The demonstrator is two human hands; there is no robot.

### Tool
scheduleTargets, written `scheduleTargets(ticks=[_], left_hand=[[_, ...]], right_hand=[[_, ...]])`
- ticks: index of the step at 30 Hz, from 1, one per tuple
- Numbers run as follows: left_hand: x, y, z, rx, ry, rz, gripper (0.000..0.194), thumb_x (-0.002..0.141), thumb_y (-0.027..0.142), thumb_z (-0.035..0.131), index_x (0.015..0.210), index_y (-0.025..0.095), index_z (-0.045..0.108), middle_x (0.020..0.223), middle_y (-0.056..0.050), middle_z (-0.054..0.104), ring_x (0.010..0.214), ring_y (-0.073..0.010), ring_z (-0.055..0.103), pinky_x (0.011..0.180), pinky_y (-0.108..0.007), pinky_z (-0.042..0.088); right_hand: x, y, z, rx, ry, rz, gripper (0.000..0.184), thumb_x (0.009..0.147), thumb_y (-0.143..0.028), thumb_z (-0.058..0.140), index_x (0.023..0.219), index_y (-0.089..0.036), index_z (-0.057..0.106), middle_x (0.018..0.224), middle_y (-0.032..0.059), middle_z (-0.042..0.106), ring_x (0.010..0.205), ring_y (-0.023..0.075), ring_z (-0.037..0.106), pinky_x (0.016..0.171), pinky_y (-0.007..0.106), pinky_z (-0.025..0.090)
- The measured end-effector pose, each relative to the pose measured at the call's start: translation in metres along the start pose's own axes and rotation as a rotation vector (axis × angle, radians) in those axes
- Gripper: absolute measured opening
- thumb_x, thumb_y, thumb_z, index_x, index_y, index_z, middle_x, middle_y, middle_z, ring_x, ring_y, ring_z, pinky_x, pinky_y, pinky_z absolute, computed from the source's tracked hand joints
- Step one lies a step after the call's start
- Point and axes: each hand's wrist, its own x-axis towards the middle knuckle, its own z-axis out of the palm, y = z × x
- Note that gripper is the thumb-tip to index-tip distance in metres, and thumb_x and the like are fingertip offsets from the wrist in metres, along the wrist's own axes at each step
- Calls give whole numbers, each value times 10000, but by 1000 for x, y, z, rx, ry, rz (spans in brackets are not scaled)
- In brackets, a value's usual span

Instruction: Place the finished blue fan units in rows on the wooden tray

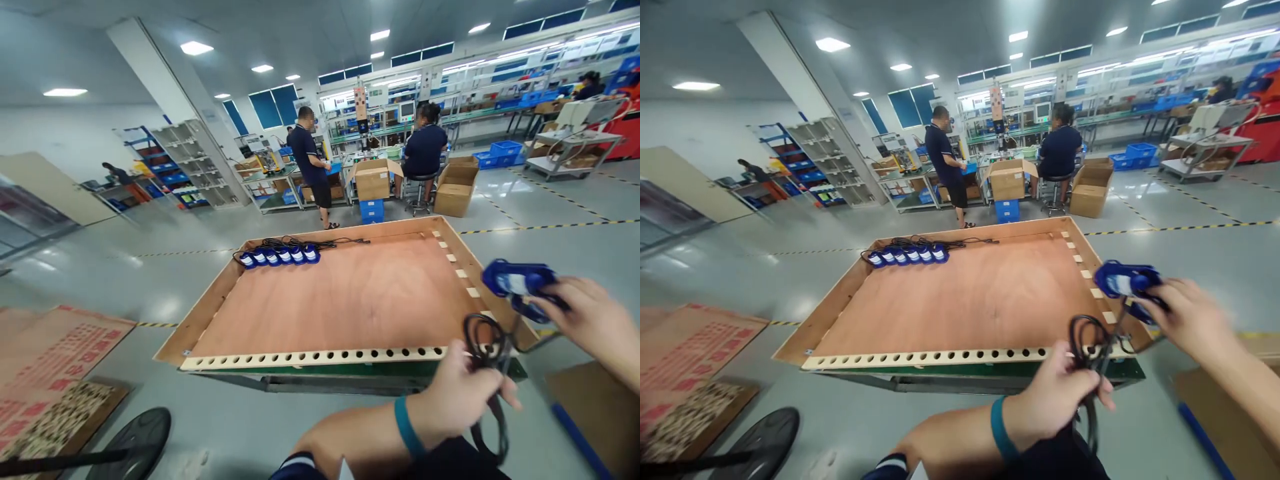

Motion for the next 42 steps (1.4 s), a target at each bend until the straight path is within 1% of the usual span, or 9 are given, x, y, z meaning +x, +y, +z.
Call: scheduleTargets(ticks=[10, 15, 20, 26, 29, 32, 34, 36, 42], left_hand=[[22, 144, -172, -106, 725, 334, 420, 686, 320, 776, 995, 177, 531, 959, -85, 747, 888, -235, 760, 566, -201, 472], [26, 143, -284, -187, 985, 188, 237, 692, 229, 699, 881, 135, 591, 985, -152, 748, 930, -290, 767, 515, -222, 484], [11, 109, -356, -160, 1187, 95, 114, 722, 131, 674, 780, 149, 577, 831, -133, 749, 805, -231, 770, 699, -282, 598], [-10, 76, -382, -54, 1242, -17, 273, 719, 142, 756, 875, 175, 534, 713, -32, 704, 576, -165, 689, 511, -246, 522], [-25, 64, -388, 124, 1186, -24, 371, 754, 148, 751, 1061, 176, 545, 773, -25, 729, 660, -183, 718, 615, -288, 568], [-39, 56, -395, 473, 1064, -2, 478, 808, 182, 719, 1241, 167, 517, 1090, -126, 757, 1030, -247, 738, 929, -395, 578], [-43, 52, -399, 650, 990, -18, 505, 818, 212, 720, 1275, 154, 515, 1255, -182, 704, 1202, -289, 672, 1078, -466, 503], [-43, 50, -399, 693, 903, -20, 504, 817, 225, 726, 1270, 145, 521, 1285, -196, 686, 1231, -301, 652, 1111, -485, 475], [-33, 54, -375, 249, 650, -206, 465, 810, 214, 719, 1211, 167, 487, 889, -60, 730, 788, -211, 731, 662, -313, 589]], right_hand=[[241, -204, 276, 186, -529, -346, 317, 1038, -416, 524, 1084, -133, 661, 1098, 144, 685, 1009, 241, 537, 848, 329, 372], [272, -290, 388, 249, -709, -423, 261, 1017, -376, 572, 1095, -145, 664, 1159, 143, 674, 1099, 259, 503, 837, 322, 340], [278, -329, 448, 308, -790, -490, 209, 1013, -326, 549, 1072, -176, 682, 1152, 137, 673, 1112, 278, 495, 852, 344, 353], [259, -316, 421, 339, -717, -353, 479, 972, -332, 621, 1426, -215, 523, 1414, 168, 543, 1297, 326, 417, 1037, 448, 333], [192, -285, 355, 415, -689, 20, 413, 1015, -462, 533, 1278, -153, 609, 1266, 178, 630, 1138, 301, 557, 959, 401, 410], [85, -273, 276, 459, -992, 323, 511, 966, -630, 521, 992, -139, 659, 899, 117, 691, 776, 246, 621, 724, 353, 445], [20, -286, 236, 549, -1212, 407, 410, 880, -566, 652, 941, -161, 669, 858, 88, 698, 758, 245, 640, 699, 340, 452], [-21, -310, 213, 595, -1188, 419, 295, 833, -420, 691, 981, -165, 667, 987, 110, 710, 916, 280, 660, 801, 361, 480], [-25, -380, 204, 937, -819, 614, 302, 974, -332, 425, 1152, -176, 612, 1157, 123, 687, 1116, 257, 639, 990, 399, 487]])
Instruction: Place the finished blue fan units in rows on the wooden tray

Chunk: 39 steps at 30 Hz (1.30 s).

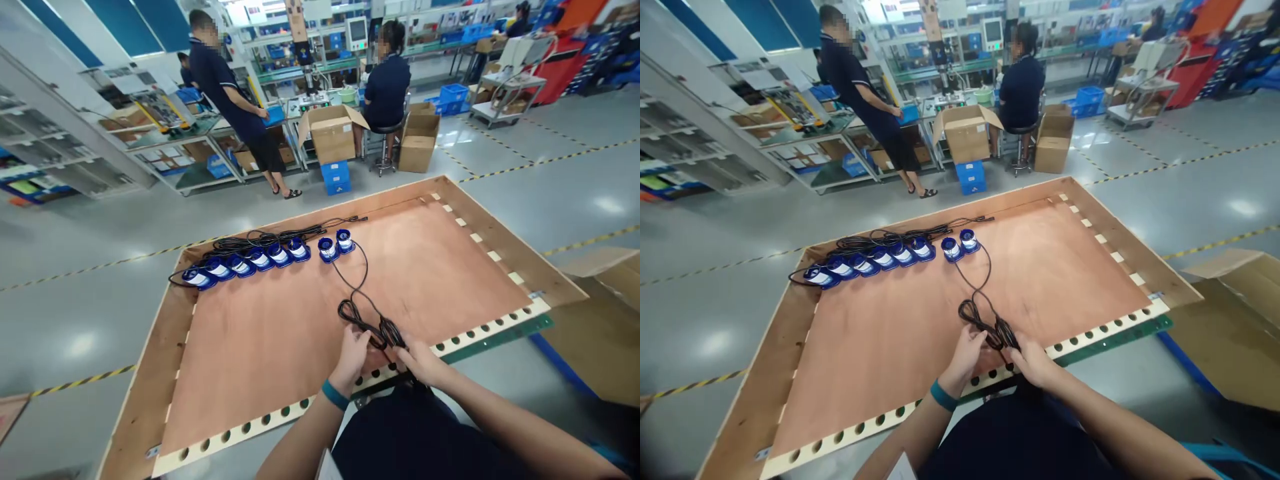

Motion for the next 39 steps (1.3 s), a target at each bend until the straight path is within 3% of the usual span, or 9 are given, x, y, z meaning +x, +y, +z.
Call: scheduleTargets(ticks=[7, 11, 16, 20, 24, 27, 30, 35, 39], left_hand=[[-12, 11, -3, 64, -166, -85, 142, 759, 123, 622, 892, 158, 586, 757, -42, 725, 595, -156, 672, 538, -250, 532], [-9, 4, -16, 140, -117, -71, 206, 731, 129, 677, 894, 176, 560, 678, 10, 677, 504, -117, 607, 467, -204, 458], [-15, -5, -16, 180, -144, -51, 297, 722, 214, 729, 953, 180, 545, 788, -16, 695, 613, -142, 674, 544, -230, 525], [-31, -7, -8, 169, -238, -65, 283, 785, 344, 630, 1004, 173, 570, 874, -63, 735, 660, -181, 712, 647, -325, 599], [-33, 2, -29, 303, -282, -68, 227, 762, 306, 598, 919, 153, 655, 736, -94, 731, 640, -238, 718, 629, -387, 611], [-9, 29, -60, 494, -150, 73, 224, 780, 272, 611, 954, 157, 692, 876, -134, 756, 850, -293, 745, 830, -479, 620], [36, 72, -78, 619, 54, 269, 507, 842, 266, 616, 1327, 125, 570, 1386, -213, 615, 1355, -345, 546, 1197, -560, 374], [131, 151, -62, 1123, 246, 722, 919, 815, 281, 743, 1585, 118, 269, 1659, -260, 245, 1560, -405, 211, 1256, -591, 238], [200, 187, -44, 1131, 152, 784, 1037, 771, 419, 813, 1582, 84, 260, 1636, -287, 274, 1541, -399, 269, 1250, -549, 282]], right_hand=[[-1, -2, 46, 127, 154, 178, 478, 854, -428, 672, 1237, -158, 579, 1193, 150, 700, 1140, 300, 660, 987, 440, 519], [-3, -7, 23, 56, 116, 150, 334, 922, -407, 564, 1143, -182, 674, 1156, 130, 730, 1163, 311, 659, 995, 421, 510], [21, -26, -10, -55, 206, 210, 422, 947, -472, 551, 1169, -134, 669, 1094, 177, 730, 1084, 328, 678, 970, 430, 516], [39, -33, 9, 33, 20, 155, 615, 829, -440, 723, 1340, -135, 567, 1168, 157, 710, 1079, 288, 672, 967, 412, 521], [35, -20, 25, 240, -155, 277, 516, 676, -383, 825, 1099, -141, 655, 961, 67, 720, 924, 240, 677, 819, 337, 547], [29, -13, 17, 353, -356, 379, 309, 618, -306, 801, 824, -160, 623, 749, -16, 648, 738, 175, 640, 635, 248, 496], [31, -26, -8, 328, -552, 355, 254, 603, -266, 767, 727, -168, 569, 683, -46, 592, 650, 126, 581, 555, 208, 430], [53, -85, -73, 72, -774, 208, 197, 641, -246, 713, 790, -188, 599, 670, -59, 581, 599, 125, 556, 487, 210, 380], [81, -126, -127, -57, -794, 73, 97, 643, -163, 612, 722, -180, 559, 619, -69, 513, 569, 96, 494, 482, 199, 338]])
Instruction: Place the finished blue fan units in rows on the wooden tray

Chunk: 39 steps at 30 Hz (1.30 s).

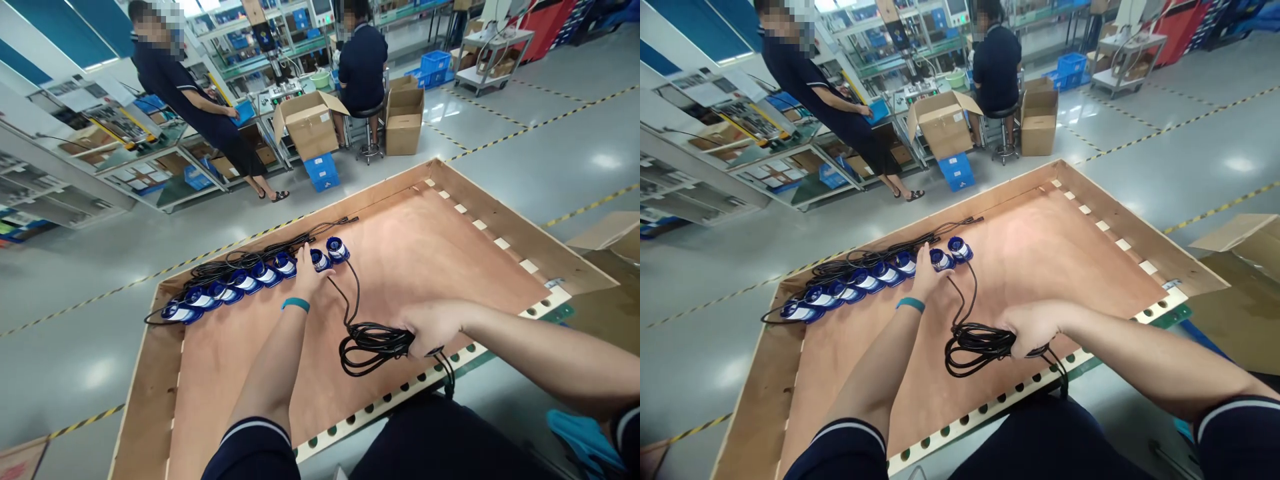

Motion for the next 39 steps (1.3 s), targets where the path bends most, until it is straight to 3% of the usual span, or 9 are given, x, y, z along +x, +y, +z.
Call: scheduleTargets(ticks=[3, 6, 12, 17, 20, 24, 27, 32, 39], left_hand=[[24, -16, 10, -66, -49, 28, 646, 951, 447, 542, 1454, 47, 473, 1509, -263, 481, 1481, -341, 397, 1258, -501, 291], [22, -31, 13, -67, -60, 57, 584, 985, 424, 404, 1441, 73, 504, 1549, -225, 450, 1506, -309, 364, 1270, -478, 274], [5, -39, 12, -40, -45, 87, 675, 912, 435, 525, 1502, 115, 453, 1665, -207, 271, 1555, -349, 264, 1256, -526, 294], [13, -36, 5, -14, -55, 50, 608, 876, 331, 623, 1456, 176, 520, 1515, -176, 477, 1422, -308, 488, 1221, -463, 382], [11, -28, -2, 56, -44, 11, 637, 868, 285, 641, 1470, 137, 499, 1567, -221, 409, 1498, -341, 383, 1238, -493, 339], [-2, 9, 6, 232, 134, 67, 1071, 780, 509, 789, 1587, 61, 245, 1666, -297, 186, 1574, -418, 149, 1268, -585, 195], [-3, 45, 30, 297, 192, 73, 1191, 740, 609, 799, 1601, 66, 182, 1665, -294, 210, 1575, -420, 140, 1271, -605, 129], [22, 72, 60, 371, 123, -79, 824, 864, 459, 711, 1556, 153, 386, 1568, -265, 421, 1505, -458, 300, 1227, -671, 160], [37, 45, 40, 330, 37, -27, 637, 880, 286, 707, 1474, 177, 508, 1478, -208, 543, 1421, -377, 445, 1232, -594, 252]], right_hand=[[-11, -10, -46, 90, -9, -134, 103, 685, -177, 651, 769, -160, 593, 669, -54, 560, 620, 95, 533, 540, 189, 408], [-18, -8, -92, 335, 77, -226, 219, 742, -261, 752, 870, -145, 617, 733, -12, 644, 650, 124, 621, 579, 211, 507], [-6, -2, -166, 720, 572, -418, 306, 833, -330, 756, 988, -140, 571, 836, 53, 699, 683, 187, 704, 640, 326, 628], [22, 0, -214, 707, 630, -272, 239, 893, -315, 704, 903, -106, 587, 771, 106, 691, 721, 236, 722, 687, 377, 651], [32, -3, -236, 611, 629, -199, 263, 872, -320, 753, 889, -105, 603, 737, 82, 675, 669, 210, 702, 643, 351, 642], [38, -17, -254, 443, 588, -219, 288, 833, -328, 815, 899, -117, 630, 743, 47, 666, 661, 172, 684, 633, 305, 621], [47, -31, -261, 238, 556, -267, 286, 811, -333, 832, 924, -137, 656, 786, 22, 675, 710, 163, 681, 654, 288, 596], [95, -49, -270, -372, 505, -318, 206, 812, -272, 772, 947, -138, 693, 857, -22, 674, 836, 161, 658, 804, 292, 534], [211, -66, -250, -916, 464, -348, 191, 842, -96, 611, 1000, -142, 710, 983, 61, 729, 874, 193, 649, 750, 258, 434]])
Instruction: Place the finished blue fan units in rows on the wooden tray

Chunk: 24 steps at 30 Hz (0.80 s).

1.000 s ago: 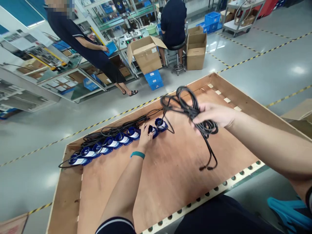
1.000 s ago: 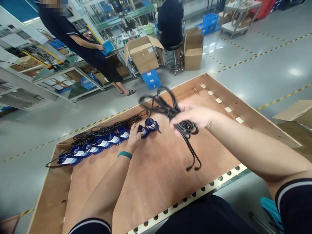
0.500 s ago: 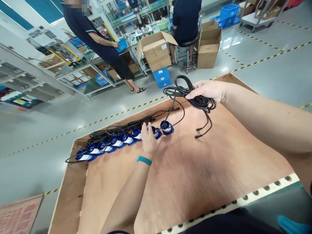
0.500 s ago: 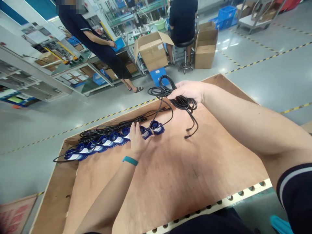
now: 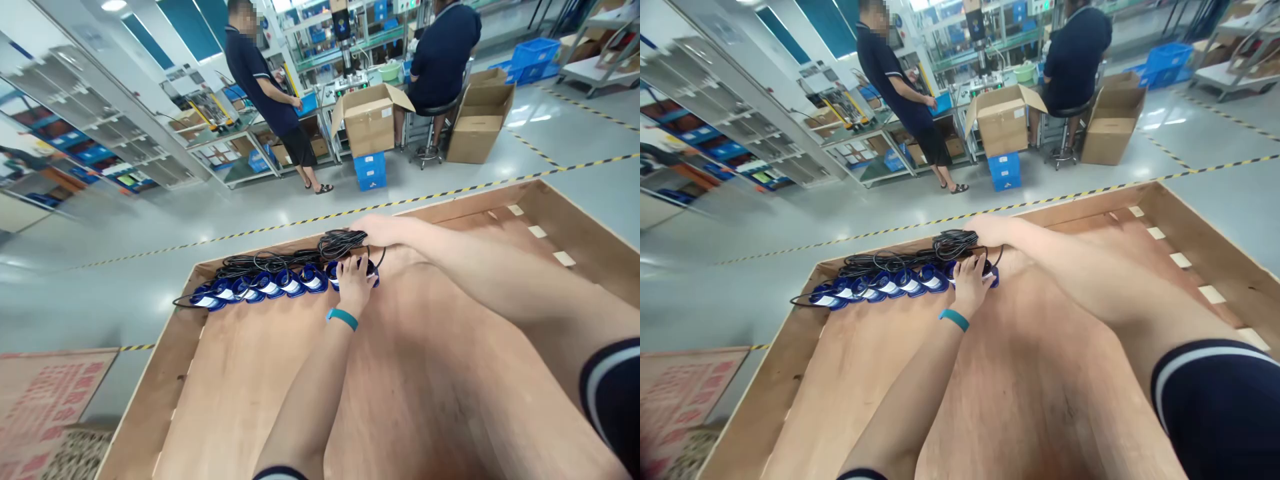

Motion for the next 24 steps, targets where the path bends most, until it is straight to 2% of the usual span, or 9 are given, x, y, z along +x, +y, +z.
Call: scheduleTargets(ticks=[5, 8, 10, 12, 14, 15, 17, 19, 24], left_hand=[[5, -11, 3, -70, 50, -40, 780, 818, 237, 772, 1501, 92, 424, 1507, -252, 512, 1437, -381, 443, 1237, -549, 266], [4, -11, 1, -46, 50, -39, 769, 813, 232, 776, 1480, 67, 433, 1507, -245, 517, 1449, -387, 419, 1231, -543, 274], [3, -17, -7, 5, 36, -23, 767, 818, 276, 780, 1480, 87, 440, 1531, -230, 499, 1483, -406, 359, 1234, -599, 238], [3, -31, -17, 70, 8, -11, 769, 830, 327, 771, 1485, 98, 440, 1560, -232, 463, 1503, -420, 315, 1227, -649, 215], [3, -50, -26, 126, -40, 34, 711, 862, 319, 726, 1484, 110, 452, 1569, -222, 452, 1488, -399, 342, 1201, -612, 301], [3, -58, -29, 151, -65, 71, 659, 884, 289, 688, 1480, 121, 463, 1561, -208, 464, 1470, -379, 371, 1172, -571, 365], [3, -70, -31, 207, -93, 139, 579, 916, 227, 612, 1470, 129, 480, 1530, -187, 497, 1422, -353, 422, 1100, -499, 456], [3, -72, -28, 276, -81, 138, 572, 922, 210, 587, 1469, 84, 474, 1498, -209, 512, 1371, -364, 454, 1062, -484, 485], [5, -74, -16, 332, -27, 59, 560, 916, 196, 570, 1441, 26, 475, 1455, -245, 527, 1320, -392, 490, 1029, -497, 507]], right_hand=[[69, -9, 43, -67, -4, 69, 304, 869, -153, 646, 1168, -195, 679, 1147, 80, 723, 1034, 242, 655, 831, 298, 444], [88, -7, 58, -70, -87, 177, 339, 851, -181, 717, 1184, -152, 663, 1158, 129, 714, 1076, 281, 646, 923, 367, 456], [82, -2, 65, -53, -39, 240, 344, 910, -258, 688, 1221, -118, 641, 1193, 167, 693, 1126, 299, 623, 973, 406, 450], [60, 5, 73, -14, 167, 247, 352, 977, -320, 611, 1256, -106, 624, 1256, 183, 657, 1203, 306, 575, 1030, 435, 428], [27, 12, 85, 47, 400, 194, 375, 987, -383, 608, 1252, -119, 632, 1289, 178, 633, 1242, 307, 535, 1077, 465, 404], [9, 14, 92, 75, 459, 147, 434, 956, -435, 655, 1261, -127, 634, 1299, 176, 624, 1244, 312, 527, 1083, 479, 406], [-20, 15, 110, 89, 430, 55, 672, 830, -536, 785, 1350, -152, 599, 1354, 179, 588, 1249, 334, 509, 1067, 509, 432], [-33, 11, 131, 52, 344, 37, 850, 746, -507, 862, 1450, -165, 531, 1395, 185, 556, 1258, 353, 490, 1051, 522, 456], [-15, -2, 167, 23, 362, 207, 655, 927, -231, 663, 1533, -147, 430, 1429, 207, 507, 1224, 317, 517, 1066, 507, 458]])
